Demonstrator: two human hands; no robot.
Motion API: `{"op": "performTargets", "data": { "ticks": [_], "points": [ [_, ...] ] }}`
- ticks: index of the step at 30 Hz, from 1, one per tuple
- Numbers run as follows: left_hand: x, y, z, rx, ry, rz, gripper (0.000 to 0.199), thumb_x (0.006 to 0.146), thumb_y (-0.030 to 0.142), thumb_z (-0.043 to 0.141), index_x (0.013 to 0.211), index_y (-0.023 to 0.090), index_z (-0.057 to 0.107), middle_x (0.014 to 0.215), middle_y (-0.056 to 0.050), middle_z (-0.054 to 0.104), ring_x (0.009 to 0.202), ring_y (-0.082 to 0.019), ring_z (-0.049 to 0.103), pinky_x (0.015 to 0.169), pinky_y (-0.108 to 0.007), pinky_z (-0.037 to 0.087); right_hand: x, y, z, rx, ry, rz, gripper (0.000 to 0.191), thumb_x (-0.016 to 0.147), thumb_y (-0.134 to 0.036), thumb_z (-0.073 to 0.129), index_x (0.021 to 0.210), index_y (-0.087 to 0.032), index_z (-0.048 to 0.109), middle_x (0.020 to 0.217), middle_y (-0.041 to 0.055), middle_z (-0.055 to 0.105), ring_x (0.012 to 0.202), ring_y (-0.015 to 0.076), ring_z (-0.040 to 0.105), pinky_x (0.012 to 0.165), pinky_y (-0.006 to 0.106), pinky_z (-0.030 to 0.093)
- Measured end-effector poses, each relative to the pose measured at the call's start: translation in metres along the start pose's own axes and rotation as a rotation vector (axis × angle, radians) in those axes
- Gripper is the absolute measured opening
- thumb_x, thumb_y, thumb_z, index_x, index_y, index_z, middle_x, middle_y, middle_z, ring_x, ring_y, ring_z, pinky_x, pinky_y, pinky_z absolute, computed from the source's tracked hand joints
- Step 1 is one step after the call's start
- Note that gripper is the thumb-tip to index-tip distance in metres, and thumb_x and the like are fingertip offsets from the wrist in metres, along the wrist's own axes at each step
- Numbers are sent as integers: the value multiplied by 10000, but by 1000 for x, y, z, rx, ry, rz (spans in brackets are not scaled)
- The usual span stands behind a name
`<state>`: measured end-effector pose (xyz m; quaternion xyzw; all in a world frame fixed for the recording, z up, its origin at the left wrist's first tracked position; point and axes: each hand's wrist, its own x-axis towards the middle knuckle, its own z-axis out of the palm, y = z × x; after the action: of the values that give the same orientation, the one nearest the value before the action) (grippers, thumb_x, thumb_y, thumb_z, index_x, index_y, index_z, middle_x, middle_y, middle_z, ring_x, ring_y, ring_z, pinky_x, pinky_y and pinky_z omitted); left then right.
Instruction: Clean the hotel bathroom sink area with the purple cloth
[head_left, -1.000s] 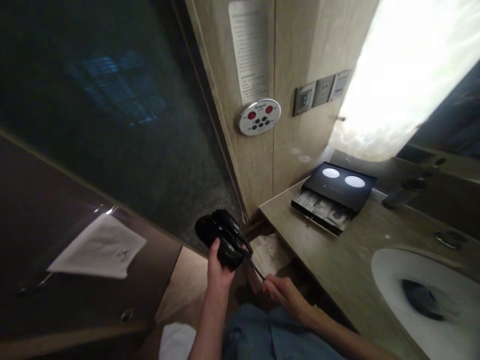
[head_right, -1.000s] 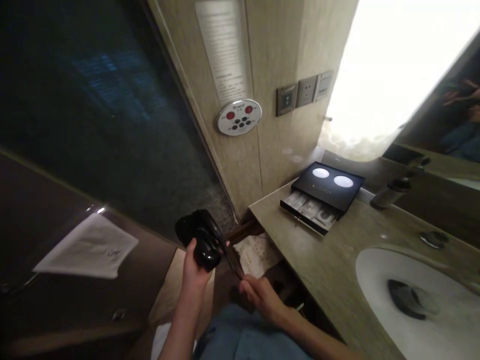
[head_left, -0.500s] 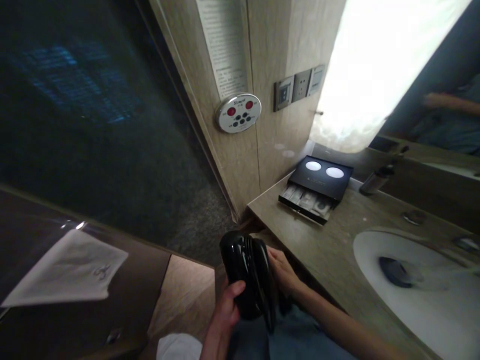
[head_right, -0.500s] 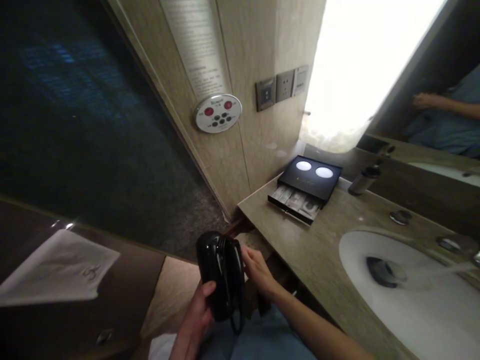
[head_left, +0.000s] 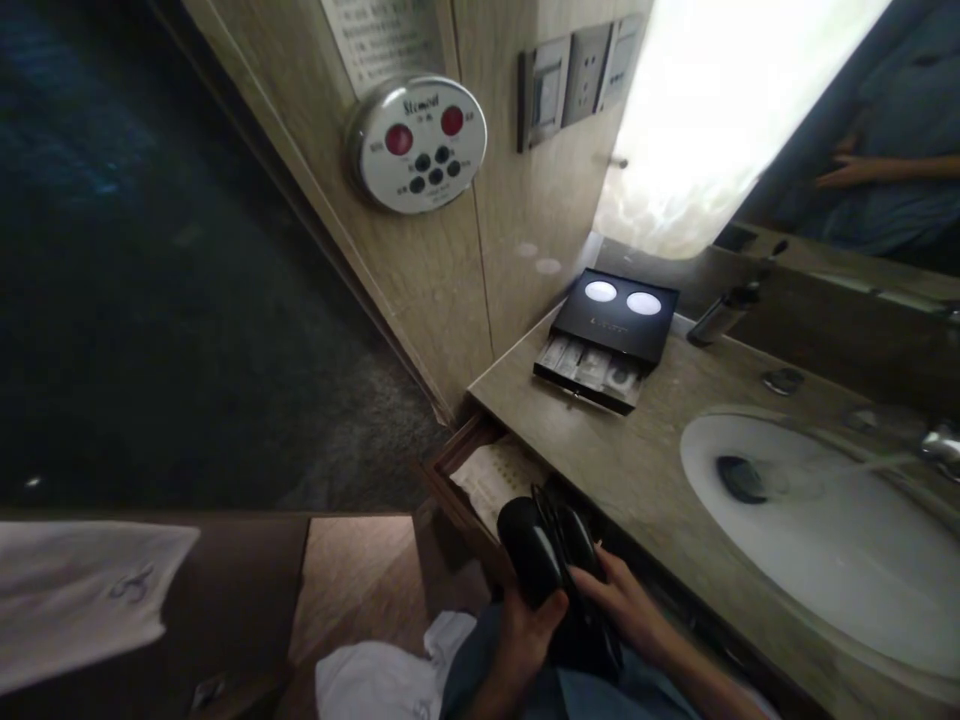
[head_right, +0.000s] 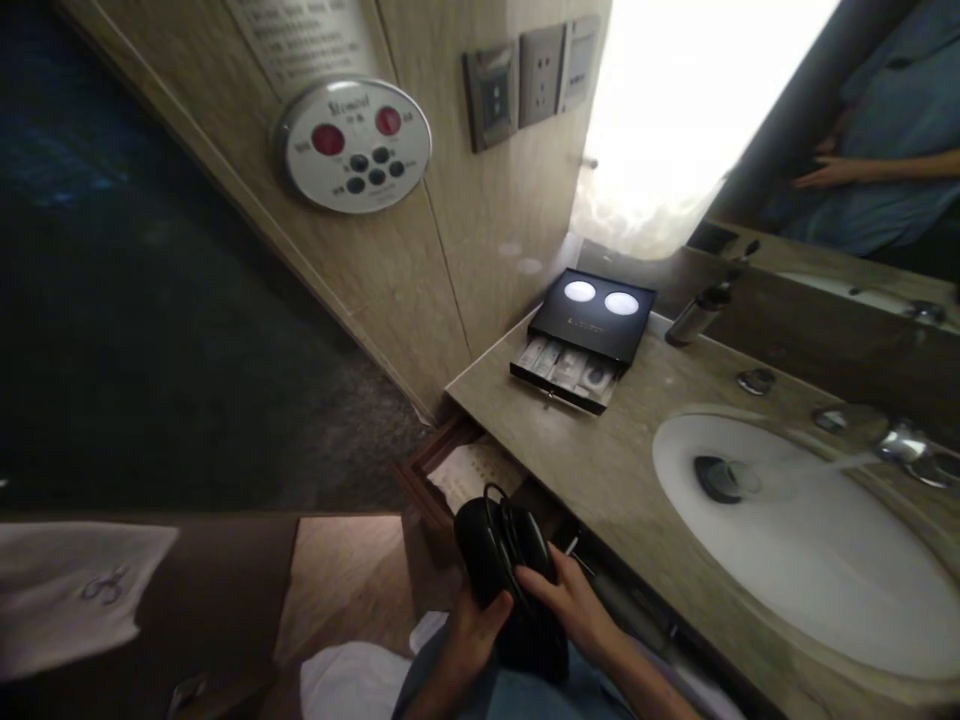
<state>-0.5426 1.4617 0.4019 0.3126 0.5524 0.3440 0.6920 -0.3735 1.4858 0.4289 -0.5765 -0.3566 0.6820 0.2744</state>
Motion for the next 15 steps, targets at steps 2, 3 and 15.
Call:
{"op": "performTargets", "data": {
  "ticks": [2,3,15],
  "points": [
    [2,1,0,72,-126,12,1031,678,785,713,1465,159,485,1495,-201,515,1394,-344,501,1240,-477,358,-8,17,-11,-4,38,52,732,823,-670,617,1293,-110,593,1280,109,647,1208,273,581,1064,383,480],
    [7,5,-1,116,-236,21,1050,676,820,678,1469,159,486,1485,-199,523,1392,-342,499,1245,-472,348,-13,25,-17,-7,65,70,733,828,-676,605,1290,-107,595,1297,113,639,1226,282,572,1088,400,467],
    [266,-52,-3,952,-161,108,518,811,-41,428,1283,19,633,1497,-275,473,1477,-353,382,1273,-517,211,-70,57,-46,-8,357,248,891,720,-780,611,1344,-145,616,1503,150,506,1472,378,399,1295,498,291]
  ]
}}
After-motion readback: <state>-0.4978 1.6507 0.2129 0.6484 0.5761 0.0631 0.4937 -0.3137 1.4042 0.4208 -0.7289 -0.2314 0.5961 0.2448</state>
